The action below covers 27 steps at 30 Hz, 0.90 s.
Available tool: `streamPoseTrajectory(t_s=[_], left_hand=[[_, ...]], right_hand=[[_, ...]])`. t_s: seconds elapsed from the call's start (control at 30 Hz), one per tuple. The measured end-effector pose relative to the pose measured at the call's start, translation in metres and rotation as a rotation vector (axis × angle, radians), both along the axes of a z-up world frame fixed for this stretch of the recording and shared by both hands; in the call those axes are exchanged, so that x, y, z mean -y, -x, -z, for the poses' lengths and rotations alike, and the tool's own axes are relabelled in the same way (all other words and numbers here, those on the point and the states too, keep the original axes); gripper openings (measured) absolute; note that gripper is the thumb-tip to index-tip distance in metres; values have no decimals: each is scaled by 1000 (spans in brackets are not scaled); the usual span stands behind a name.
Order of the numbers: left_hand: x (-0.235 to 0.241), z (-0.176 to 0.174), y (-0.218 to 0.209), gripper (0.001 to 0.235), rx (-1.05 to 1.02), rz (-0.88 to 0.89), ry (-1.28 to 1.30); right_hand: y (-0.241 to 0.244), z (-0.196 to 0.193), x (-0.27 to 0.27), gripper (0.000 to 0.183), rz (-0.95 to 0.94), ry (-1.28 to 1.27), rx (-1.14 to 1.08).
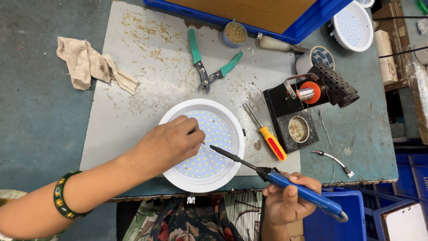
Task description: The person places a circular LED module on the workbench, uses wire cutters to trim wires, and then uses a soldering iron to attach wires to the module. The person wipes the module with a cloth and repeats the soldering process on another module.
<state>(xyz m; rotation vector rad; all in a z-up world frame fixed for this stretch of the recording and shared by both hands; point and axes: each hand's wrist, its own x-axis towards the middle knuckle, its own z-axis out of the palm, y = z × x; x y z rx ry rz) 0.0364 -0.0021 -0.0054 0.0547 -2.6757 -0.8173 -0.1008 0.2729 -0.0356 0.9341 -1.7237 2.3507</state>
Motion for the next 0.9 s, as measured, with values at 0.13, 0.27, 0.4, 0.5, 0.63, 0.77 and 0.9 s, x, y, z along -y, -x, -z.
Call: streamPoseTrajectory(t_s=[0.13,0.27,0.4,0.5,0.63,0.77,0.9], left_hand=[[-1,-1,0,22,-18,16,33],[-3,-1,0,26,-4,9,61],[-4,0,0,26,-30,20,88],[-4,0,0,26,-28,33,97],[-3,0,-1,23,-34,43,99],[-3,1,-1,19,-54,40,104],[-4,2,-1,15,-55,34,105]], right_hand=[[-1,-1,2,31,1,-13,-9],[0,-3,5,32,-7,-20,-12],[-1,-2,9,33,-28,-38,-16],[-1,-1,11,33,-29,-41,-16],[-2,-1,11,32,-26,-52,-17],[-1,0,11,31,-36,-43,-27],[-1,0,11,32,-30,-60,-31]])
